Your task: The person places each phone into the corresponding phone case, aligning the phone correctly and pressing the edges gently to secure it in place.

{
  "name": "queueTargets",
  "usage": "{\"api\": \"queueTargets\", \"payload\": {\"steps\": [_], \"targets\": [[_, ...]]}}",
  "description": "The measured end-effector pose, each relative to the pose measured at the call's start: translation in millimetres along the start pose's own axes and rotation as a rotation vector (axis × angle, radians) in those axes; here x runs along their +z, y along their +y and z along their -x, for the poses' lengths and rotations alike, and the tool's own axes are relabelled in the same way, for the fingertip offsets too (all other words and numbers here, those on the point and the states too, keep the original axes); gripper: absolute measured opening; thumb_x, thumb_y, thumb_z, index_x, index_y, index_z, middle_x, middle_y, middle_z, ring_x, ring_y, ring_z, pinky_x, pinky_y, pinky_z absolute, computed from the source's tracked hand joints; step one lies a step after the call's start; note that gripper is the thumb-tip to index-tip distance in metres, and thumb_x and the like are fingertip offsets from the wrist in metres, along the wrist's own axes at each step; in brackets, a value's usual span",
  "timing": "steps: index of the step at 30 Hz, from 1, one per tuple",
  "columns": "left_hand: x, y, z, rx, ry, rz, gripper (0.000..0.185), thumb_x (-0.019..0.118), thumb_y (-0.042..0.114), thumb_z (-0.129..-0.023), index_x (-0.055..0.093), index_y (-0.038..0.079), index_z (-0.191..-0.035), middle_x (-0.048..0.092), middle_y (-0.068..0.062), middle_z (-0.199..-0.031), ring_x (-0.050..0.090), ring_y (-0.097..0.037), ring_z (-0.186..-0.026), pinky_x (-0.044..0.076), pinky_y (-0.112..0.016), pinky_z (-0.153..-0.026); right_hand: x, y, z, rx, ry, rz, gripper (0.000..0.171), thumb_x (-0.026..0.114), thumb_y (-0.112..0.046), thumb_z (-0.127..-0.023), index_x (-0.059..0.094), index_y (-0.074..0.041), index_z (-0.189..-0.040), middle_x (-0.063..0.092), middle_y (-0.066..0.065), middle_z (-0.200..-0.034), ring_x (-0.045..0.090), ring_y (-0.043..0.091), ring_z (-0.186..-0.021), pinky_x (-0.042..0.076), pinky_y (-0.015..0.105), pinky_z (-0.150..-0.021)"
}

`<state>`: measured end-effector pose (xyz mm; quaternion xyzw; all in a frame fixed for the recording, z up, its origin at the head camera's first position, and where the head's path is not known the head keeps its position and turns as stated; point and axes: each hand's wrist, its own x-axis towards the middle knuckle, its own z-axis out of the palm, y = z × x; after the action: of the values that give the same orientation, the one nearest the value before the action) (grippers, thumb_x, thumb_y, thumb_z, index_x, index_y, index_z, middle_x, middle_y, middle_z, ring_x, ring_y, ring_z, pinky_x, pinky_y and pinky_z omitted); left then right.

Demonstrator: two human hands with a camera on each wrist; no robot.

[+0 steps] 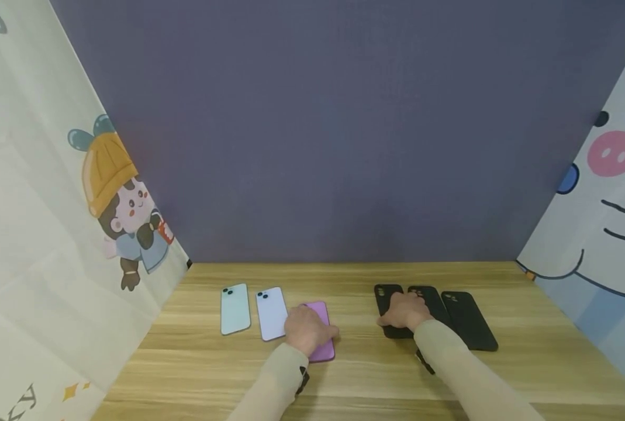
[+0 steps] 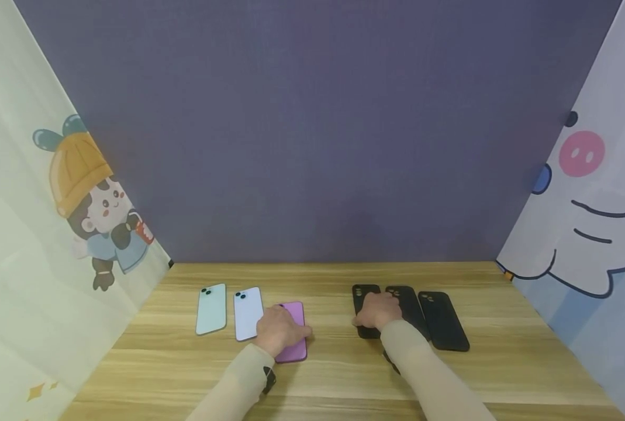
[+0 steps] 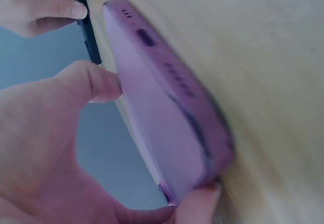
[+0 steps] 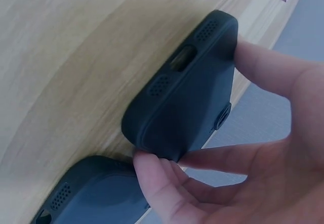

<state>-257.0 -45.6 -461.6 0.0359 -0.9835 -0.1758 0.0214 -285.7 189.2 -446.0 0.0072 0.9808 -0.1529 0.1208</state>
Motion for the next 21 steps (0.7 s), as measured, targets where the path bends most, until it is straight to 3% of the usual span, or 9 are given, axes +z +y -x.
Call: {"api": "queueTargets", "payload": {"steps": [3, 12, 21], "targets": [[0.1, 0.4, 0.3, -0.016, -0.016, -0.014, 0.085, 0.088, 0.054, -0.059, 0.061, -0.014, -0.103, 0.057, -0.020, -0.085, 0.053, -0.025, -0.071, 0.053, -0.037, -0.058, 0.9, -0.5, 0.6, 0.005, -0.002, -0.003, 0.063, 0.079, -0.045, -0.086, 0.065, 0.005, -0.122, 0.056, 0.038, -0.125, 0.052, 0.059, -0.111, 0.046, 0.066, -0.091], [-3.7, 3.0, 1.3, 0.017, -0.049, -0.063, 0.090, 0.086, 0.057, -0.062, 0.061, -0.016, -0.109, 0.061, -0.024, -0.095, 0.056, -0.029, -0.081, 0.056, -0.041, -0.067, -0.8, -1.0, 3.3, 0.003, -0.004, -0.007, 0.064, 0.078, -0.044, -0.087, 0.063, 0.007, -0.125, 0.049, 0.044, -0.131, 0.045, 0.064, -0.119, 0.042, 0.069, -0.095], [-0.3, 5.0, -1.2, -0.036, -0.039, -0.051, 0.099, 0.088, 0.060, -0.058, 0.058, -0.017, -0.113, 0.055, -0.025, -0.091, 0.056, -0.030, -0.077, 0.055, -0.042, -0.068, -1.2, -0.3, 4.7, 0.011, -0.002, -0.018, 0.068, 0.078, -0.043, -0.088, 0.060, 0.008, -0.129, 0.045, 0.046, -0.134, 0.043, 0.065, -0.121, 0.041, 0.069, -0.096]]}}
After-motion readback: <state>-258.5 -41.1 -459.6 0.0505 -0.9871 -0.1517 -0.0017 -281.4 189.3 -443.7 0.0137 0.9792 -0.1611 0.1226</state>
